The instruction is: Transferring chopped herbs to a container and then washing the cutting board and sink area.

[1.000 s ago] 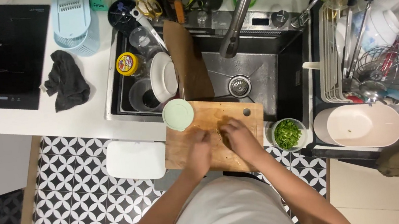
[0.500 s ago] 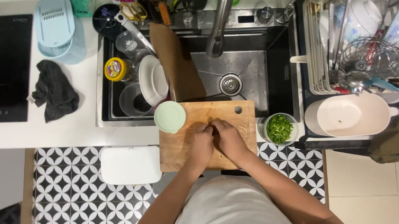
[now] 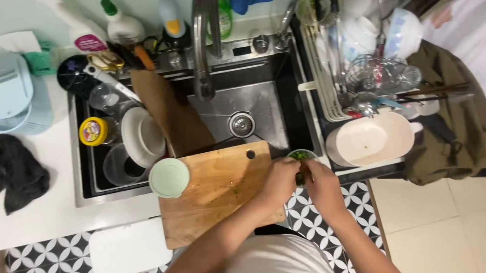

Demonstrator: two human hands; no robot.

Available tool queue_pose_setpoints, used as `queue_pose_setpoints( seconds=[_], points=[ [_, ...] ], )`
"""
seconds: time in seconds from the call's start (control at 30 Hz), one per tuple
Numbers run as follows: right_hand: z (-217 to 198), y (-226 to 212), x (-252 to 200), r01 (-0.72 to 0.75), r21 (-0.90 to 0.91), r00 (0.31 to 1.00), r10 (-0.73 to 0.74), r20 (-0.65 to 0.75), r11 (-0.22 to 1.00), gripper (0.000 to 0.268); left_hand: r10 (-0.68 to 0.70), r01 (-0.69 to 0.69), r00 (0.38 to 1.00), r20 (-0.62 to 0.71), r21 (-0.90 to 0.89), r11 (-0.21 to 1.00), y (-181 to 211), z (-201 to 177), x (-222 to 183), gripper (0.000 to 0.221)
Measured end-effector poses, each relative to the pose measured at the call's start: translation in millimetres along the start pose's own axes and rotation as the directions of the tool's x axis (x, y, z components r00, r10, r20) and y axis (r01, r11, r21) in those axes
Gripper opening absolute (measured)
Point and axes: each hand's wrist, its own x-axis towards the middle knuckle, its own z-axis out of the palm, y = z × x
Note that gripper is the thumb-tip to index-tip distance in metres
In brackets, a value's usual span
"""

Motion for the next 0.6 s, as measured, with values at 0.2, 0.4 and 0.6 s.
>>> queue_pose_setpoints(
  seconds=[0.2, 0.4, 0.6],
  points=[
    [-2.2, 43.1, -6.8, 0.048, -0.135, 0.996, -0.058, -0.072, 0.990, 0.029, 0.079, -0.134, 0.967, 0.241, 0.221, 0.966, -12.8, 24.0, 6.7, 0.026],
    [7.5, 39.7, -0.9, 0.030, -0.023, 0.999, -0.030, -0.010, 0.999, 0.021, 0.169, -0.200, 0.964, 0.206, 0.143, 0.969, -16.3, -8.0, -3.9, 0.030],
    [-7.7, -11.4, 25.8, 0.050, -0.050, 0.990, -0.057, -0.131, 0.997, 0.015, 0.054, -0.072, 0.994, 0.096, 0.204, 0.976, 34.4, -54.0, 0.9, 0.018]
  ],
)
